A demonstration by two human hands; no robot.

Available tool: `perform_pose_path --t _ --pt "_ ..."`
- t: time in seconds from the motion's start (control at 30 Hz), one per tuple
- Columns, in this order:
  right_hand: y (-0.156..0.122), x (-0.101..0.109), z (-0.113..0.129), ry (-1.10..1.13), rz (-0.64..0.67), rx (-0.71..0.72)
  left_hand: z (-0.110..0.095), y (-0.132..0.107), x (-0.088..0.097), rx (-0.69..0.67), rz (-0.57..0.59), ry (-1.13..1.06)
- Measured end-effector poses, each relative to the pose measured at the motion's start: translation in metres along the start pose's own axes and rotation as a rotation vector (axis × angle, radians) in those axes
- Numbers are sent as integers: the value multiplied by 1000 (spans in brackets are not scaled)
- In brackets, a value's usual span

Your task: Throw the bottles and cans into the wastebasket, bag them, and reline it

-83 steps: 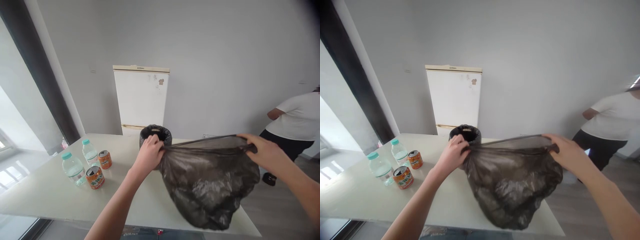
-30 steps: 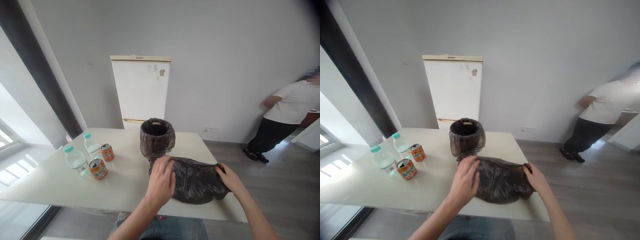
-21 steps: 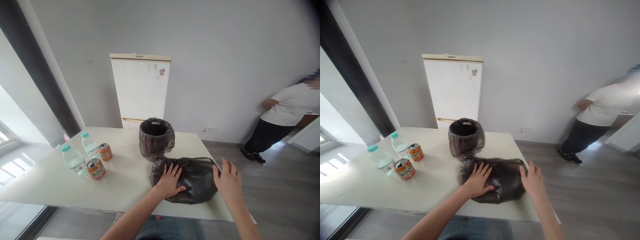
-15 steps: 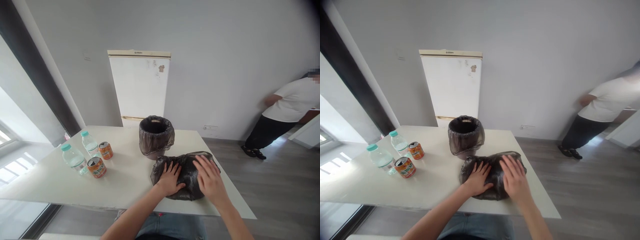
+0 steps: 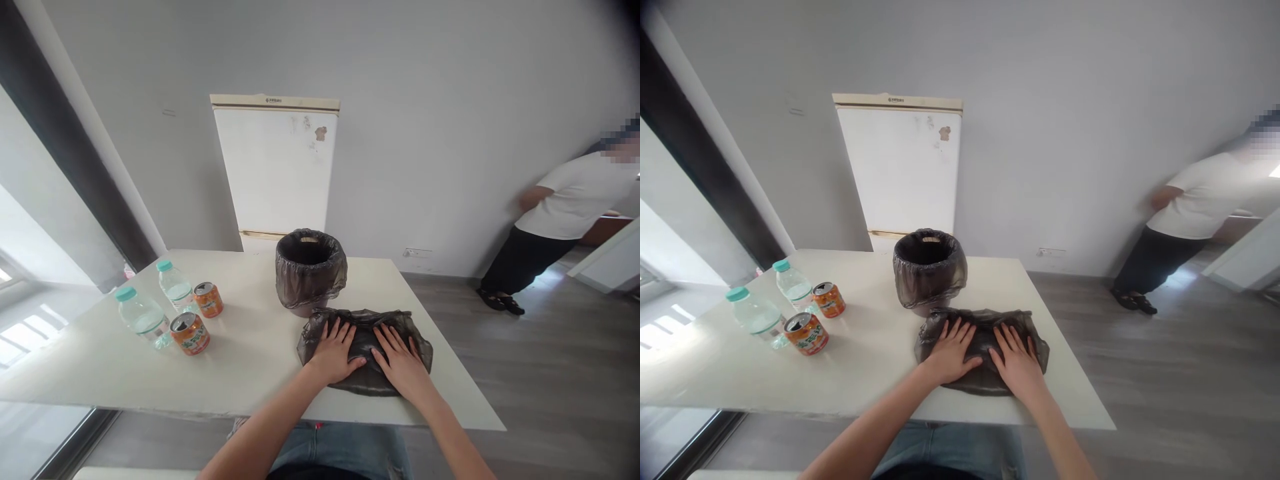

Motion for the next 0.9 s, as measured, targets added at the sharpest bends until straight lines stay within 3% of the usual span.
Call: perform_pose_path --t 0.17,0.3,0.43,0.53,0.6,0.67,0.77,0.83,0.9 --pt "1 -5 1 59 16 -21 0 -1 3 -7 -19 11" --pt "2 15 1 239 -5 -27 -1 -2 8 -8 -13 -6" --pt "-15 64 -7 441 -327 -53 -1 -4 11 3 -21 -6" --pt "-43 85 -37 353 -564 -317 0 -3 6 1 3 8" --pt "-58 78 -66 267 -502 -577 -1 -3 5 5 8 2" --pt "-65 59 -91 285 -318 -719 -2 -3 8 6 3 -11" --pt "-62 40 -107 428 -170 -657 -7 -4 23 -6 -51 -52" --pt "-60 40 -110 525 -203 -582 -11 -6 40 -18 -141 -106" --pt "-64 44 -117 681 -312 -596 -13 -10 57 -15 -265 -181"
Point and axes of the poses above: each hand's wrist, its own y-axis towards the middle knuckle, its own x-axis out of the back of the hand, z = x × y, the point moved 8 cm from there along y, towards the middle knuckle, and after that the axes turned 7 degrees about y, right-handed, at the moved point
